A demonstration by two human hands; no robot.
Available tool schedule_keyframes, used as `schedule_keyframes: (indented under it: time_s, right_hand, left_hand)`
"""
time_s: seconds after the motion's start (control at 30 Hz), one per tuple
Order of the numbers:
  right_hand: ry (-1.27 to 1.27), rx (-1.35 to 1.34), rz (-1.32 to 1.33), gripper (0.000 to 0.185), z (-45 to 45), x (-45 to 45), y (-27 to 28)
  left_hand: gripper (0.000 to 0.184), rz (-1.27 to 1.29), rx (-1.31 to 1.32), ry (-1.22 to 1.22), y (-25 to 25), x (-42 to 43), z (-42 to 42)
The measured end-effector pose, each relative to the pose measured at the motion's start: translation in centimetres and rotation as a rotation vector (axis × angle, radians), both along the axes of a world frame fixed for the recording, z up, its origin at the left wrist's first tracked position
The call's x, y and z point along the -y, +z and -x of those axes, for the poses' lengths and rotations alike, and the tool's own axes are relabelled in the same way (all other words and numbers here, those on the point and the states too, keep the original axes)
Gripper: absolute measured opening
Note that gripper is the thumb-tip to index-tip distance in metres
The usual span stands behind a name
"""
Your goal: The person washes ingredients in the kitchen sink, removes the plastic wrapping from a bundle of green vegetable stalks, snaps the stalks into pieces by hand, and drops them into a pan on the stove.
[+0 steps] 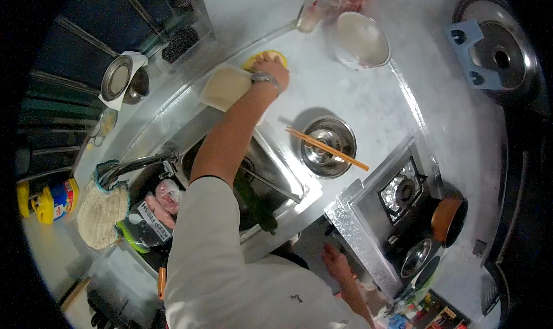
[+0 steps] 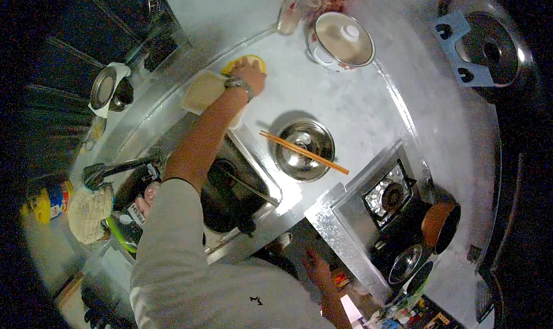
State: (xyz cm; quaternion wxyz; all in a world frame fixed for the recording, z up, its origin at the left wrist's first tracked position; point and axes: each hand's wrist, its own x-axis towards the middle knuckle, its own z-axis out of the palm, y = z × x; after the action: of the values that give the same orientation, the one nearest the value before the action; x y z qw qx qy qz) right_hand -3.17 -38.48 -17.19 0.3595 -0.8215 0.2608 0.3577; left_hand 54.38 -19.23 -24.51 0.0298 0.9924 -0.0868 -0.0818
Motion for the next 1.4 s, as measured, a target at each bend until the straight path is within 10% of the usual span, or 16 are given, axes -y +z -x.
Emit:
schedule_keyframes:
  time_s: [0.1, 0.13, 0.57, 1.1, 1.4]
  right_hand:
    - [-0.103, 0.009, 0.003, 0.046, 0.3, 0.9, -0.1]
    - [-0.102, 0.011, 0.001, 0.046, 0.4, 0.9, 0.0]
    - [-0.103, 0.004, 0.019, 0.046, 1.1, -0.5, 0.8]
    - [-0.132, 0.064, 0.03, 0.043, 6.3, -1.6, -0.6]
    - [-0.042, -0.066, 0.134, 0.047, 4.8, -1.1, 1.5]
  left_hand:
    - [0.063, -0.123, -0.253, -0.084, 4.6, -0.1, 0.9]
    - [0.06, -0.05, -0.314, -0.11, -2.1, 0.7, -0.6]
    - [0.054, -0.039, -0.106, 0.046, 1.7, -0.5, 0.9]
    - [0.04, 0.329, -0.035, -0.979, 0.5, 3.8, 2.3]
    - [0.032, 0.414, -0.066, -0.965, 1.8, 2.3, 6.6]
